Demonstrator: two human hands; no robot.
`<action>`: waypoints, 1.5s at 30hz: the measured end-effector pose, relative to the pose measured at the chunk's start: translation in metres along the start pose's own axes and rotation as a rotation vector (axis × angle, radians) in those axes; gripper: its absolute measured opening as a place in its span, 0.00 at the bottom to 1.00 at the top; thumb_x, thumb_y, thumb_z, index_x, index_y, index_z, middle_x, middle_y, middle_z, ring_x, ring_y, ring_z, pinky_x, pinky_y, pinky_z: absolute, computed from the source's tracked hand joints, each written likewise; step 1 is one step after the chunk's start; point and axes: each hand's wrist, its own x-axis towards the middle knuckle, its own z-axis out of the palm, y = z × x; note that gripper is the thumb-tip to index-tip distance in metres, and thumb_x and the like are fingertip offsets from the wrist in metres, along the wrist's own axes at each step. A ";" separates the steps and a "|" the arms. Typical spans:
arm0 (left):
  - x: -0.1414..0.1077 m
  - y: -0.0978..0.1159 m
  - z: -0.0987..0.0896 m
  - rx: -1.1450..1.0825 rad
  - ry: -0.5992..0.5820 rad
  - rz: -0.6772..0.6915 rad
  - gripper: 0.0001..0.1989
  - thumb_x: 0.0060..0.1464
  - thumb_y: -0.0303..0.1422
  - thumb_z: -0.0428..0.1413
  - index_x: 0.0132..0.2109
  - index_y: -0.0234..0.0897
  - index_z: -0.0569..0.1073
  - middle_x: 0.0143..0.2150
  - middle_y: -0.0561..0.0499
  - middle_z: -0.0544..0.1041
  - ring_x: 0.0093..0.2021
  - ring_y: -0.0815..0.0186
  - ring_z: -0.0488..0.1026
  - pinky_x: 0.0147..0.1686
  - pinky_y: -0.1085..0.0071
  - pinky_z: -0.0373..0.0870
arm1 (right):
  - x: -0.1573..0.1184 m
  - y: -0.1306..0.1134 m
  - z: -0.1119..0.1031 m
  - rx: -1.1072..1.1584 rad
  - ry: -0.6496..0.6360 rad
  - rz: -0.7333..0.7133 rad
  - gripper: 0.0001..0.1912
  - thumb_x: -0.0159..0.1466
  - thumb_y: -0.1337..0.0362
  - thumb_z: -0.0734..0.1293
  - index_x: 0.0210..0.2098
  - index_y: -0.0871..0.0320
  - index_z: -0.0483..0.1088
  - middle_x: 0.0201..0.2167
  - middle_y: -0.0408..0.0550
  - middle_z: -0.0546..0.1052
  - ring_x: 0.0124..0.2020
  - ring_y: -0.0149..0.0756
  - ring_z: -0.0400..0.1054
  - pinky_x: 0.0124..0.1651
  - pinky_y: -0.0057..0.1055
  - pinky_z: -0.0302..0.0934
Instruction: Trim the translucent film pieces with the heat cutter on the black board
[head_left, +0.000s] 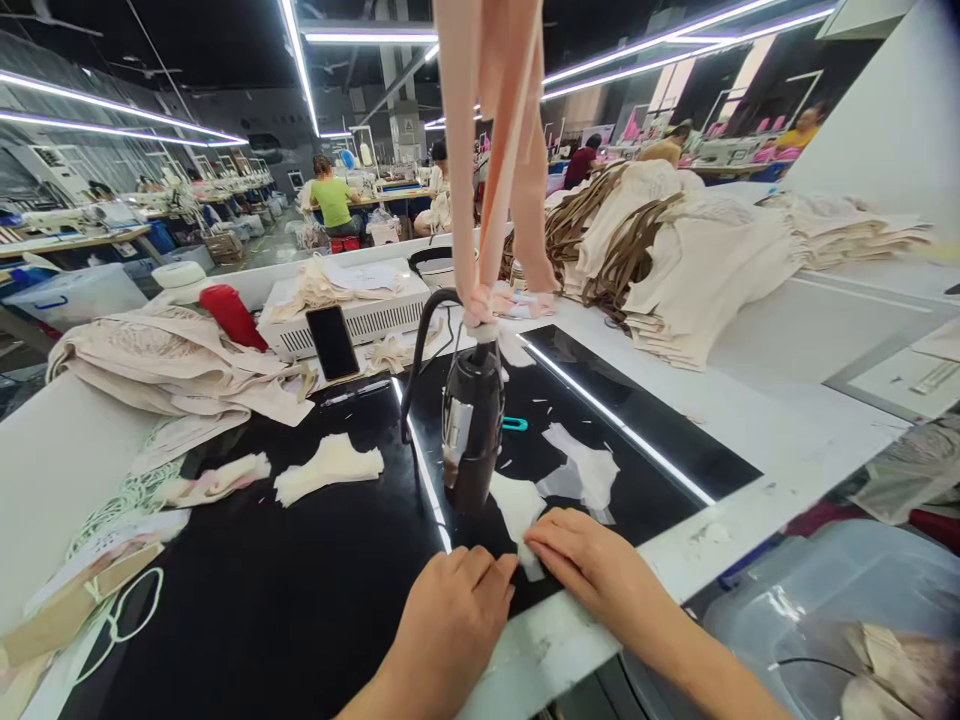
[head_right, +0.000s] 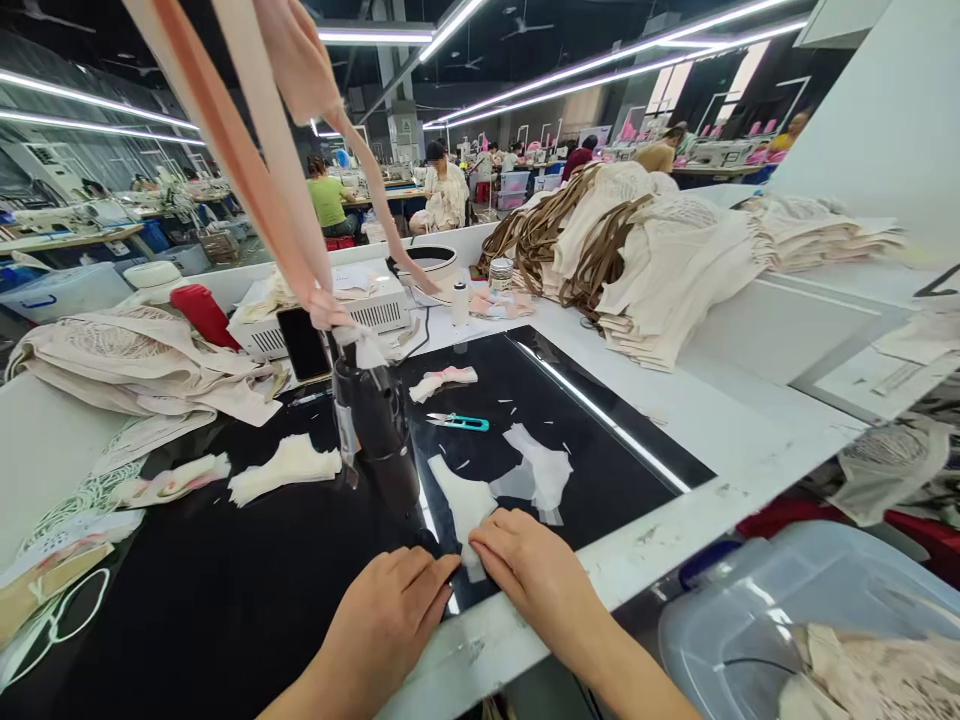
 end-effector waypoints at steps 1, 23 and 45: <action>0.000 0.001 0.000 0.015 -0.005 0.003 0.12 0.68 0.26 0.52 0.56 0.34 0.70 0.36 0.52 0.77 0.30 0.62 0.75 0.28 0.64 0.68 | -0.001 -0.001 -0.001 0.011 -0.008 0.007 0.18 0.77 0.62 0.55 0.43 0.54 0.75 0.39 0.48 0.78 0.42 0.40 0.73 0.43 0.37 0.68; 0.003 0.002 0.009 0.037 -0.023 0.003 0.16 0.63 0.32 0.61 0.57 0.37 0.72 0.35 0.54 0.74 0.31 0.63 0.72 0.27 0.65 0.63 | 0.034 0.006 -0.025 0.593 0.179 0.293 0.16 0.69 0.50 0.62 0.36 0.54 0.72 0.23 0.43 0.79 0.20 0.34 0.69 0.28 0.32 0.65; 0.009 -0.016 -0.019 -0.887 -0.168 -0.518 0.16 0.72 0.36 0.47 0.55 0.43 0.77 0.44 0.51 0.81 0.43 0.63 0.77 0.47 0.66 0.72 | -0.004 -0.026 -0.042 0.863 0.567 -0.009 0.27 0.70 0.41 0.60 0.29 0.55 0.74 0.23 0.46 0.72 0.26 0.37 0.68 0.32 0.32 0.67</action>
